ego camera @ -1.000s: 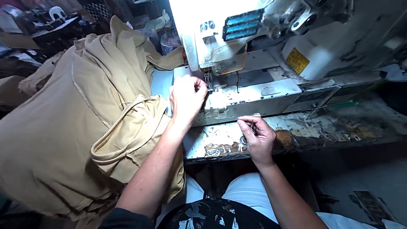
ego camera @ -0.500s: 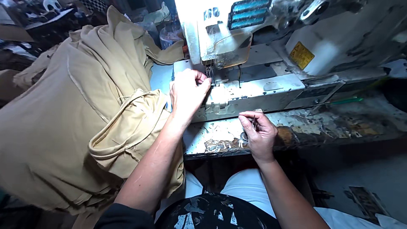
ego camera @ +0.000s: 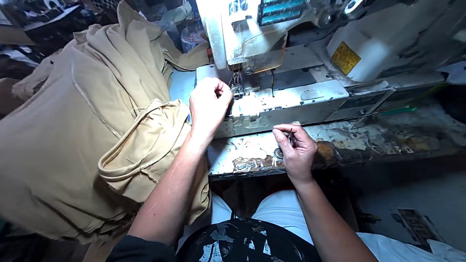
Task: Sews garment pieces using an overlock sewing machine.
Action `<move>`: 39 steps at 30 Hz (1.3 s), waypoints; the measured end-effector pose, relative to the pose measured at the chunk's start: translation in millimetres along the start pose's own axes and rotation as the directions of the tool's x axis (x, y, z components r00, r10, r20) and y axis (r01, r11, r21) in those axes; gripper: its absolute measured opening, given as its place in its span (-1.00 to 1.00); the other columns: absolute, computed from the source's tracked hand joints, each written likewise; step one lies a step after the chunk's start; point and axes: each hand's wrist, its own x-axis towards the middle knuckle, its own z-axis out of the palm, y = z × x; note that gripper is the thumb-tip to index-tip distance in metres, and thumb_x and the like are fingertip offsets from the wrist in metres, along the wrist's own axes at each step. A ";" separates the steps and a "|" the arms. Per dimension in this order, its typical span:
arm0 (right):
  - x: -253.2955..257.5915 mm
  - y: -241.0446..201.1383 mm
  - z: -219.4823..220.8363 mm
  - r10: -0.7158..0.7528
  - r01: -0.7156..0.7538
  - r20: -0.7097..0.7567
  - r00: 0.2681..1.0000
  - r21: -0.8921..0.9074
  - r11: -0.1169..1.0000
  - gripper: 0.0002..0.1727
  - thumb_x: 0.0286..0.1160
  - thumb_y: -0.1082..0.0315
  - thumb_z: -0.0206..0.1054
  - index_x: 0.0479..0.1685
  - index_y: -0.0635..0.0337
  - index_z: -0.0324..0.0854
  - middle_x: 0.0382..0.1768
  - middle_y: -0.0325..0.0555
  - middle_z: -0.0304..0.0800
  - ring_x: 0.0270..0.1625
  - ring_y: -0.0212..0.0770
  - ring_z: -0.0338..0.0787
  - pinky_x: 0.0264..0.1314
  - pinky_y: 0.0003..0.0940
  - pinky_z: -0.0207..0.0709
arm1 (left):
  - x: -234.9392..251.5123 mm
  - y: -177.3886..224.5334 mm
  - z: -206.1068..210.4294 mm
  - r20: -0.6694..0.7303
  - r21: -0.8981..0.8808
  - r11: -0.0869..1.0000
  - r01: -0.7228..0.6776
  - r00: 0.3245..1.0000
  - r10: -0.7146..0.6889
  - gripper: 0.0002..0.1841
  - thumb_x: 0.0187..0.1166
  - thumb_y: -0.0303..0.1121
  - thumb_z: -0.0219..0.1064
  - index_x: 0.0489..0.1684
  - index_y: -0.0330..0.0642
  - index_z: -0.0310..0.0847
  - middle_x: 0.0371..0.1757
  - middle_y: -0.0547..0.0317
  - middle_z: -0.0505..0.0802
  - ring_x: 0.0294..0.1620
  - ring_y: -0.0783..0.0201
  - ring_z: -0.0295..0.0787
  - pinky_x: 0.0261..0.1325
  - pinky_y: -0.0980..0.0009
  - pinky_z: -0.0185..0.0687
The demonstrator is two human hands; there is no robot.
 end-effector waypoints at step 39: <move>105.2 -50.3 69.4 0.000 0.185 0.348 0.937 -0.497 0.848 -0.74 0.44 0.35 0.47 0.07 0.02 0.91 -0.22 0.08 0.92 -0.15 0.14 0.88 -0.14 0.19 0.57 | -1.0 -1.7 -6.9 -0.033 -0.249 0.968 0.031 0.999 -0.040 -0.96 0.44 -0.49 0.47 -0.34 -0.22 0.84 -0.22 0.17 0.85 -0.08 0.45 0.74 0.11 0.42 0.56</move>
